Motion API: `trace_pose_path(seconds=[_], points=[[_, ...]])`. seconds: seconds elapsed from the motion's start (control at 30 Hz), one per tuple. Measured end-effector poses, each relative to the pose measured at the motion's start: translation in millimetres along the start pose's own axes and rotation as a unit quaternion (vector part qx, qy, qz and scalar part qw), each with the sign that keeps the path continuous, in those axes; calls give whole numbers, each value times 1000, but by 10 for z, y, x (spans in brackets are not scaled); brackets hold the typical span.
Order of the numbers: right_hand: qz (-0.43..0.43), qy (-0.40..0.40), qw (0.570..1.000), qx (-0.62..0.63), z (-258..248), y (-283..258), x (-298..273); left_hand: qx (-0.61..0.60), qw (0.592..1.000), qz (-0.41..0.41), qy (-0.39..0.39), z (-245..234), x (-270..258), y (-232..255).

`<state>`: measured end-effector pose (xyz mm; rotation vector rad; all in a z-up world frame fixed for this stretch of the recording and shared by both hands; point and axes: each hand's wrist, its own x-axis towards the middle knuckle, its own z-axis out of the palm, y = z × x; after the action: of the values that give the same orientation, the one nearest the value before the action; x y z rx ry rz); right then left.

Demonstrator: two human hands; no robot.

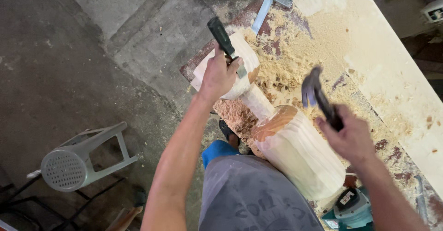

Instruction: The person carves a cylindrical wooden object using a chisel and hammer. They repeatedly strike the chisel to remove wood shavings and shape the piece. The work is performed on a wooden workbench in a workshop setting.

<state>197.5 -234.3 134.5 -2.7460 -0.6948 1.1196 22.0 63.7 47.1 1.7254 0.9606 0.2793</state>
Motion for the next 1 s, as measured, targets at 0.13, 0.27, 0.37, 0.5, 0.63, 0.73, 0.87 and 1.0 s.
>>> trace_pose_path(seconds=[0.13, 0.27, 0.37, 0.5, 0.63, 0.73, 0.87, 1.0], points=[[-21, 15, 1000, -3, -505, -524, 88, 39, 999, 36, -10, 27, 59, 7], [-167, 93, 980, -46, -920, -967, 199, 76, 996, 25, -50, 36, 124, 26], [-338, 176, 921, -78, -1221, -1379, 213, 92, 992, 75, -47, 36, 131, 33], [-469, 201, 856, -87, -1305, -1984, 254, 92, 990, 86, -68, 7, 154, 101], [-367, -7, 921, -130, -1170, -2179, 493, 99, 986, 0, -136, -6, 137, 203], [-423, 10, 891, -166, -1156, -2116, 679, 76, 991, 66, -93, 9, 144, 231], [-475, 83, 875, 38, -1098, -2084, 692, 93, 987, -33, -123, 53, 125, 155], [-320, 4, 901, -293, -1070, -2128, 572, 87, 989, 60, -102, 68, 49, 155]])
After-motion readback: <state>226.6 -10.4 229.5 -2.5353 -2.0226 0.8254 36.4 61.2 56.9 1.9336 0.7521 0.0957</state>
